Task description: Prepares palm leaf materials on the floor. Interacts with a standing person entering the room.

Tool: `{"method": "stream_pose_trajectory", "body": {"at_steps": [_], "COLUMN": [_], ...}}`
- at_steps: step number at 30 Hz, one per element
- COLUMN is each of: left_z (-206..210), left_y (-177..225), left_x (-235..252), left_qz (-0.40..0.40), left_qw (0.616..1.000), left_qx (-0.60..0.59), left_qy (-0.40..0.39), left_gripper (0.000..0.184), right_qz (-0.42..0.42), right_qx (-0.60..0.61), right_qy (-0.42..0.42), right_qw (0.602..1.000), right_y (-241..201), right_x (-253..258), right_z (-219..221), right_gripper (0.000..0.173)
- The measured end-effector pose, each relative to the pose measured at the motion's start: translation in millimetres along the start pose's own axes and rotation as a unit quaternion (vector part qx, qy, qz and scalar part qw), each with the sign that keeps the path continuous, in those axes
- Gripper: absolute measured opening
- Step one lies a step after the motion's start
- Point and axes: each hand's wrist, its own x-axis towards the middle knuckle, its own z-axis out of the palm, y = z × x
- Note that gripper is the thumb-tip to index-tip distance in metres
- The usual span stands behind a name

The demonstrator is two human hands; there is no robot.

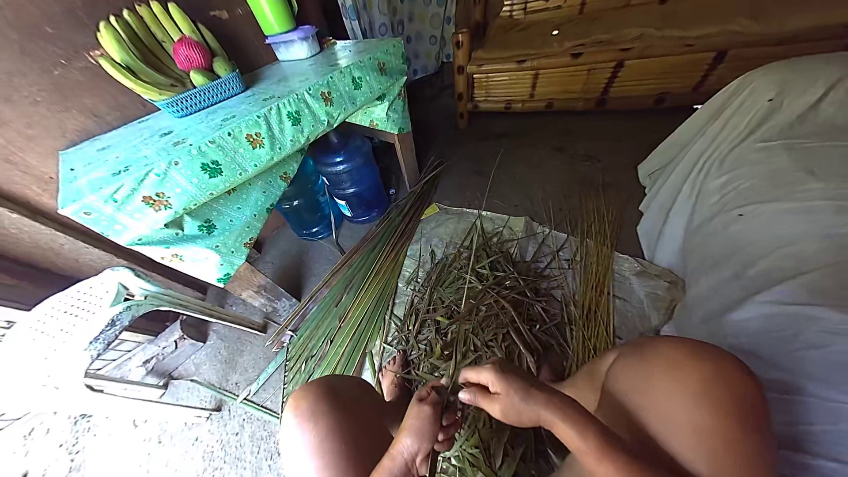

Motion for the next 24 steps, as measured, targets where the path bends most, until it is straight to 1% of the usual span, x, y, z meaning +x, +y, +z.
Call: {"method": "stream_pose_trajectory", "body": {"at_steps": [1, 3, 7, 9, 11, 12, 13, 14, 16, 17, 18, 19, 20, 23, 24], "left_z": [0, 1, -2, -1, -1, -1, -1, 0, 1, 2, 2, 1, -1, -7, -8], "left_y": [0, 1, -1, -2, -2, -2, -2, -3, -3, -3, -3, -4, -5, -10, -10], "left_x": [1, 0, -3, -4, -5, -5, -5, -5, -3, -1, -1, -1, -2, -7, -8], "left_qz": [0.004, 0.004, 0.004, 0.006, 0.004, 0.003, 0.003, 0.0, -0.001, -0.001, 0.0, 0.001, 0.004, 0.006, 0.006], "left_qw": [1.0, 1.0, 0.999, 0.998, 0.998, 0.998, 0.998, 0.998, 0.998, 0.998, 0.998, 0.998, 0.998, 0.997, 0.997], "left_qx": [-0.003, 0.014, 0.039, 0.042, 0.044, 0.045, 0.045, 0.044, 0.043, 0.045, 0.047, 0.049, 0.049, 0.051, 0.052], "left_qy": [-0.001, -0.007, -0.026, -0.038, -0.04, -0.038, -0.036, -0.034, -0.034, -0.036, -0.037, -0.04, -0.043, -0.058, -0.063], "left_gripper": [0.039, 0.037, 0.037, 0.037, 0.037, 0.036, 0.036, 0.036, 0.037, 0.037, 0.037, 0.038, 0.039, 0.043, 0.043], "right_qz": [0.008, 0.057, 0.151, 0.187, 0.219, 0.222, 0.217, 0.208, 0.197, 0.187, 0.175, 0.165, 0.16, 0.158, 0.156], "right_qx": [-0.02, -0.054, -0.066, -0.053, -0.002, 0.033, 0.084, 0.154, 0.289, 0.324, 0.346, 0.355, 0.354, 0.345, 0.328], "right_qy": [0.016, 0.056, 0.121, 0.201, 0.292, 0.318, 0.317, 0.286, 0.163, 0.102, 0.068, 0.063, 0.08, 0.187, 0.205], "right_qw": [1.0, 0.995, 0.979, 0.96, 0.931, 0.921, 0.92, 0.923, 0.922, 0.922, 0.92, 0.918, 0.918, 0.906, 0.909], "right_y": [3, 7, 22, 26, 33, 34, 33, 26, 11, 8, 7, 6, 5, 10, 11], "right_x": [3, 7, 13, 13, 15, 15, 13, 9, 1, 0, 2, 4, 6, 14, 14], "right_z": [-3, -13, -37, -46, -52, -53, -51, -48, -34, -27, -21, -19, -20, -35, -39], "right_gripper": [0.034, 0.035, 0.038, 0.038, 0.037, 0.036, 0.034, 0.033, 0.034, 0.033, 0.032, 0.03, 0.03, 0.029, 0.028]}}
